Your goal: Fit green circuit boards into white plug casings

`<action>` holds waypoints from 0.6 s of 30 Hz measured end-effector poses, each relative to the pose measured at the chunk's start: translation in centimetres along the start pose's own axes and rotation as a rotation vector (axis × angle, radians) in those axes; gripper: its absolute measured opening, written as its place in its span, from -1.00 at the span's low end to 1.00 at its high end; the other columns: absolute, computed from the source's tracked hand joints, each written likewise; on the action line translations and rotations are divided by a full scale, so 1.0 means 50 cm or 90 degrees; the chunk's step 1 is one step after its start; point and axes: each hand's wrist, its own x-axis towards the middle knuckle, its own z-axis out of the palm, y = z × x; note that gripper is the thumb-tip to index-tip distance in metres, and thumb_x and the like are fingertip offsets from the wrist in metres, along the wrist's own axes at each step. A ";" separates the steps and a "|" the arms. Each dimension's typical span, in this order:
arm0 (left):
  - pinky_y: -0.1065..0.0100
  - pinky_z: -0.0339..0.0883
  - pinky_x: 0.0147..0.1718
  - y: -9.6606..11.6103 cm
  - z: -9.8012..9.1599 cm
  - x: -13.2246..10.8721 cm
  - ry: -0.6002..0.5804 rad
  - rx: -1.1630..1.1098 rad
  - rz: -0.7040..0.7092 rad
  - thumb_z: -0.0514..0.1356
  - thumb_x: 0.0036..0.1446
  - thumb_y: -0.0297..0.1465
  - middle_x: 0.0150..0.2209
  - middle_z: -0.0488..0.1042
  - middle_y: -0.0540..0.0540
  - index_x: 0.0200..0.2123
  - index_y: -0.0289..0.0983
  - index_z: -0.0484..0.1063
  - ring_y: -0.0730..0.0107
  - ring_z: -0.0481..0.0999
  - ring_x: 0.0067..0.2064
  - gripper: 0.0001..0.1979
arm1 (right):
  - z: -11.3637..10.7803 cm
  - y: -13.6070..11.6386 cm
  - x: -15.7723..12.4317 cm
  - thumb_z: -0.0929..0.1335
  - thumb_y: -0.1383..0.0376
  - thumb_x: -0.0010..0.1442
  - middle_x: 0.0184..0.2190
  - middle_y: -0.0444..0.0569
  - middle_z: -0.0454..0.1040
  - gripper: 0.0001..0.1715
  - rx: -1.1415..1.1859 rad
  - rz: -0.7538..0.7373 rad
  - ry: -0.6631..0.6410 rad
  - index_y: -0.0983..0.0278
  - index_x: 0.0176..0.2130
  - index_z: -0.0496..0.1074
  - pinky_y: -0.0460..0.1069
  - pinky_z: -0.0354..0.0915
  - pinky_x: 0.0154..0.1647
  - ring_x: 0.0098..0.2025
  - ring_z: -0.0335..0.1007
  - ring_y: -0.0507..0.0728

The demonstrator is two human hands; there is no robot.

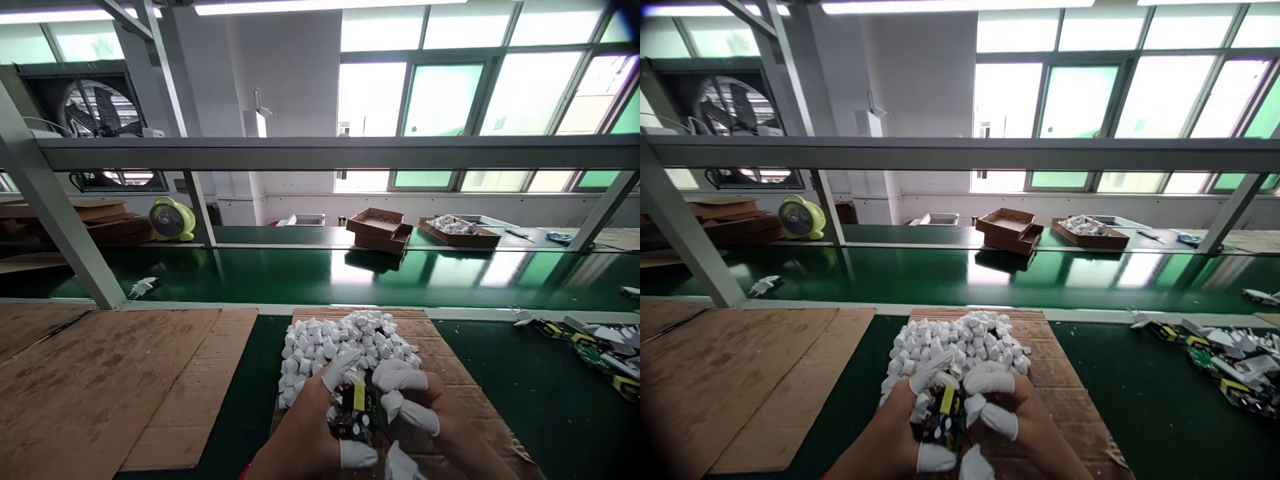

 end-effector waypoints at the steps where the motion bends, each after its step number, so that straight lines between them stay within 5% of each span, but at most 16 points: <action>1: 0.26 0.36 -0.11 0.003 0.001 -0.004 0.009 -0.017 -0.034 0.43 -0.31 -0.38 -0.08 0.44 -0.12 0.07 -0.13 0.34 0.04 0.43 -0.08 -0.23 | 0.006 -0.006 0.001 0.43 0.19 0.07 -0.20 0.02 0.47 -0.75 -0.006 -0.018 -0.020 0.11 -0.18 0.52 0.04 0.38 -0.13 -0.17 0.42 0.17; 6: 0.05 0.26 0.02 -0.006 -0.001 -0.019 0.091 -0.006 -0.105 0.49 -0.54 -0.32 -0.14 0.43 -0.17 -0.11 -0.17 0.49 -0.14 0.37 -0.04 -0.26 | 0.022 -0.045 0.008 0.41 0.24 0.12 -0.09 -0.05 0.41 -0.78 -0.006 -0.024 -0.098 0.02 -0.18 0.52 0.03 0.36 -0.06 -0.08 0.39 0.15; 12: -0.01 0.21 0.06 -0.030 -0.001 -0.018 0.003 -0.077 -0.055 0.48 -0.44 -0.34 0.00 0.39 -0.22 0.04 -0.15 0.39 -0.19 0.32 0.06 -0.17 | 0.020 -0.050 0.001 0.38 0.26 0.16 -0.04 -0.05 0.42 -0.67 -0.024 -0.052 -0.109 -0.04 -0.06 0.44 0.06 0.31 0.03 0.02 0.34 0.15; 18: -0.07 0.18 0.09 -0.046 0.004 -0.012 -0.105 -0.215 -0.040 0.51 -0.44 -0.36 0.15 0.25 -0.25 0.18 -0.16 0.18 -0.20 0.22 0.16 0.03 | 0.035 -0.044 0.002 0.39 0.16 0.14 -0.05 0.01 0.43 -0.81 0.102 -0.032 -0.139 0.07 -0.21 0.55 0.13 0.30 0.01 -0.06 0.37 0.21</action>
